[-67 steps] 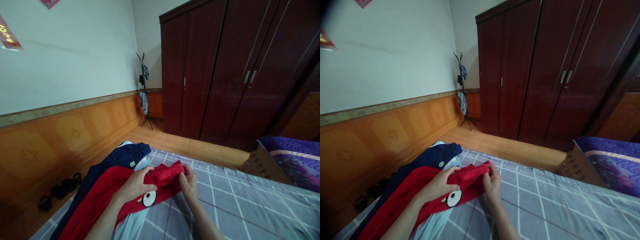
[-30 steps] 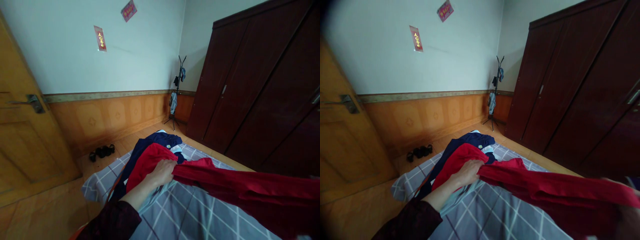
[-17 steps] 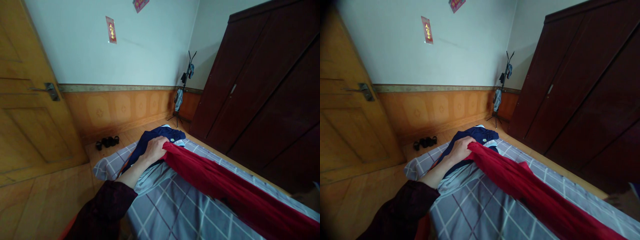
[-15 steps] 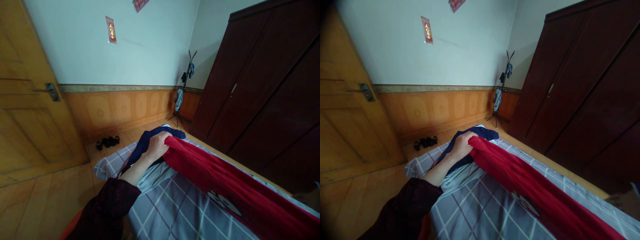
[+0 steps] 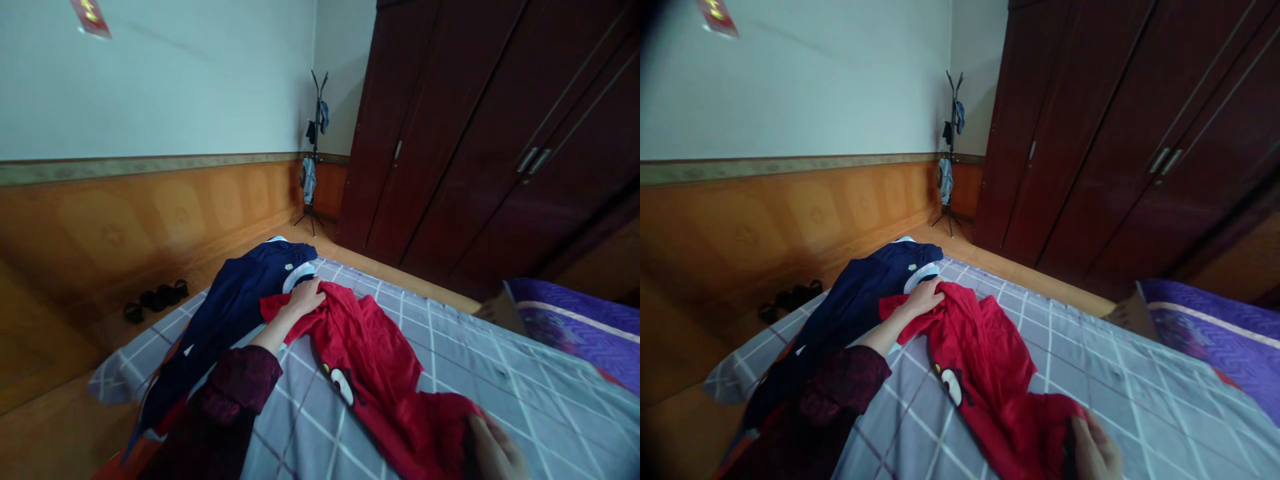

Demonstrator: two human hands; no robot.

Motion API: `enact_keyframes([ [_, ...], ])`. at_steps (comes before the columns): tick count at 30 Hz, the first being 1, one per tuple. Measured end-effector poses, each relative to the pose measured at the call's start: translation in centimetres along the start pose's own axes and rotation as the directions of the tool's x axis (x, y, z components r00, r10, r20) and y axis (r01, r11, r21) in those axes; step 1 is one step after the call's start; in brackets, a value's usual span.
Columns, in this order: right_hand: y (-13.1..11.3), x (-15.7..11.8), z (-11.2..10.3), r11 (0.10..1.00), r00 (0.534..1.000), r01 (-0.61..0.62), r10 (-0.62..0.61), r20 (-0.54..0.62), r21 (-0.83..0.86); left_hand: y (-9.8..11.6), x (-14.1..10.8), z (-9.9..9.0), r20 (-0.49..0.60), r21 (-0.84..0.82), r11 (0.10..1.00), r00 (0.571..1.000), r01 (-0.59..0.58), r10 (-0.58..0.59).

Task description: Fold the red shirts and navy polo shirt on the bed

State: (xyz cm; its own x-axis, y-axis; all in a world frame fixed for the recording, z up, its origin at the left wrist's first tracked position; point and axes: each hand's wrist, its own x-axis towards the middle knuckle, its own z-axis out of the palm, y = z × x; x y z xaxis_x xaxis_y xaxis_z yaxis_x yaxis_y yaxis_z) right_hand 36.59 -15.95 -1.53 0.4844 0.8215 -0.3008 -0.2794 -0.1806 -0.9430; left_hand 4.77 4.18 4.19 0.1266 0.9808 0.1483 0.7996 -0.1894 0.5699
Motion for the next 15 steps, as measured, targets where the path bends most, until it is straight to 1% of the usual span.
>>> enact_keyframes([
  [2,0.0,-0.3,0.5,1.0,1.0,-0.003,0.003,0.0,-0.003,-1.0,-0.3,1.6,-0.007,-0.058,0.998,0.999,0.036,-0.036],
  [3,-0.2,-0.6,0.8,1.0,1.0,0.001,-0.001,-0.009,-0.015,-1.3,-0.4,2.1,-0.016,-0.097,0.994,0.999,0.045,-0.047],
  [5,-0.6,-1.0,1.2,0.999,0.999,-0.005,0.004,-0.036,-0.031,-1.3,-0.1,2.6,-0.043,-0.199,0.979,0.998,0.037,-0.046],
  [7,-0.8,-1.1,1.4,1.0,0.999,-0.018,0.018,-0.045,-0.006,-0.7,0.4,2.5,-0.09,-0.32,0.947,0.996,-0.013,-0.017],
  [10,-0.5,-0.8,1.0,0.997,0.998,-0.062,0.064,-0.028,0.054,0.6,1.2,2.4,-0.159,-0.472,0.873,0.986,-0.121,0.051],
  [12,-0.1,-0.5,0.7,0.994,0.997,-0.076,0.078,-0.025,0.075,1.2,1.3,2.8,-0.128,-0.521,0.835,0.983,-0.18,0.132],
  [15,0.3,-0.1,0.4,0.994,0.997,-0.066,0.069,-0.029,0.09,1.8,0.9,3.8,-0.039,-0.499,0.838,0.972,-0.22,0.232],
])
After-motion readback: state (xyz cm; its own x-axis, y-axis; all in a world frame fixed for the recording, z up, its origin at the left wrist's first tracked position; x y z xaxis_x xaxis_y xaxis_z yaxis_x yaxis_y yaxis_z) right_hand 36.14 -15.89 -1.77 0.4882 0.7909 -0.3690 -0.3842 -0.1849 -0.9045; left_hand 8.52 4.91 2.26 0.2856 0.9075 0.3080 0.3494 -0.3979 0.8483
